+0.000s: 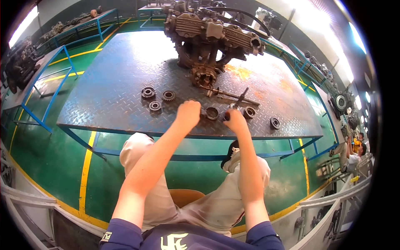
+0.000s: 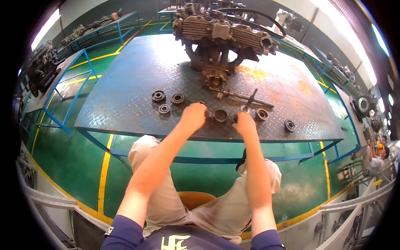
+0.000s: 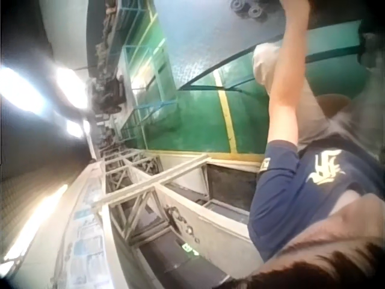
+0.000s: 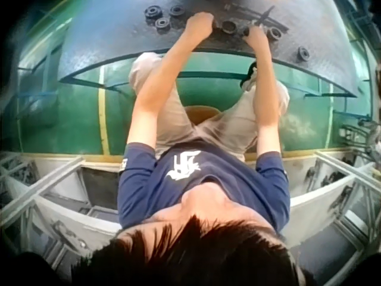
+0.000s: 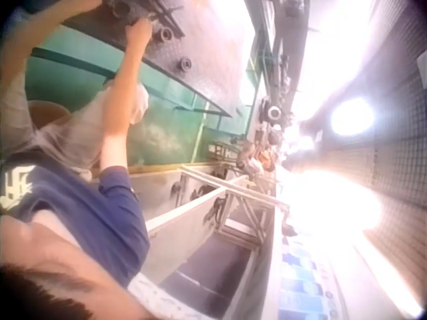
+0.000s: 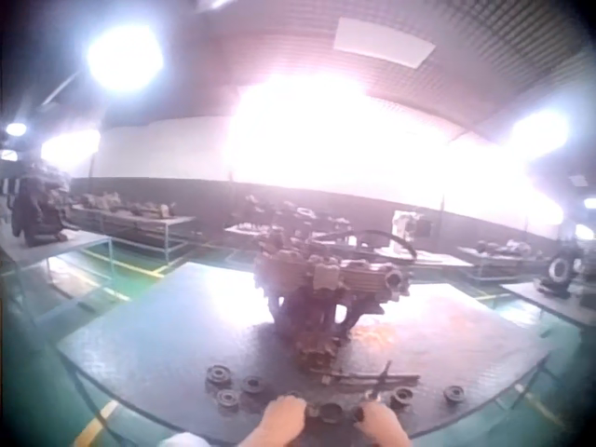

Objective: The person fits, aligns, and rotates different gear and synchronizer components together by hand on the workbench, testing their mesh.

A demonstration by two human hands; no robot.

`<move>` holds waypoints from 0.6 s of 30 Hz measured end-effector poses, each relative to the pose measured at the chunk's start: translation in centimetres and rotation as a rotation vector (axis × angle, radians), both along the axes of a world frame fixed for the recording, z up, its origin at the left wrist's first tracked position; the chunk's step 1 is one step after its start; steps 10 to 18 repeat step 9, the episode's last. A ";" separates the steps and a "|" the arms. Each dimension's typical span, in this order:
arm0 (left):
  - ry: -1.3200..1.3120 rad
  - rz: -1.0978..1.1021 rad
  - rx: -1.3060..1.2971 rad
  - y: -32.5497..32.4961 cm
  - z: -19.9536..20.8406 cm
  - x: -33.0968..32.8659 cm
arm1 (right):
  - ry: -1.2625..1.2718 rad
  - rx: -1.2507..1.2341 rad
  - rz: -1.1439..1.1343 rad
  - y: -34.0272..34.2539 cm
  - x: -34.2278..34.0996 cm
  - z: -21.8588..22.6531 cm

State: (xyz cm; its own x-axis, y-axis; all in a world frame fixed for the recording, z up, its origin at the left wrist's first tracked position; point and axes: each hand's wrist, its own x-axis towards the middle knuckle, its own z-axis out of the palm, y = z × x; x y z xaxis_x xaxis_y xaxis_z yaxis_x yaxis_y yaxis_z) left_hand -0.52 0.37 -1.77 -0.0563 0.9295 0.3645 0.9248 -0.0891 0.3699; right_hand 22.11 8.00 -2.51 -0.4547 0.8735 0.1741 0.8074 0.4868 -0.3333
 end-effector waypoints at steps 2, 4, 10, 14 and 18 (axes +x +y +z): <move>-0.007 0.023 -0.098 -0.1 0.7 -1.4 | 0.053 0.089 0.019 -1.3 -1.7 0.9; 0.033 0.029 -0.185 -0.1 1.3 -2.4 | 0.089 0.125 0.039 -2.0 -3.0 1.5; 0.021 -0.036 -0.274 0.2 1.8 -3.3 | 0.249 0.042 0.321 -3.3 -6.3 1.6; 0.021 -0.036 -0.274 0.2 1.8 -3.3 | 0.249 0.042 0.321 -3.3 -6.3 1.6; 0.021 -0.036 -0.274 0.2 1.8 -3.3 | 0.249 0.042 0.321 -3.3 -6.3 1.6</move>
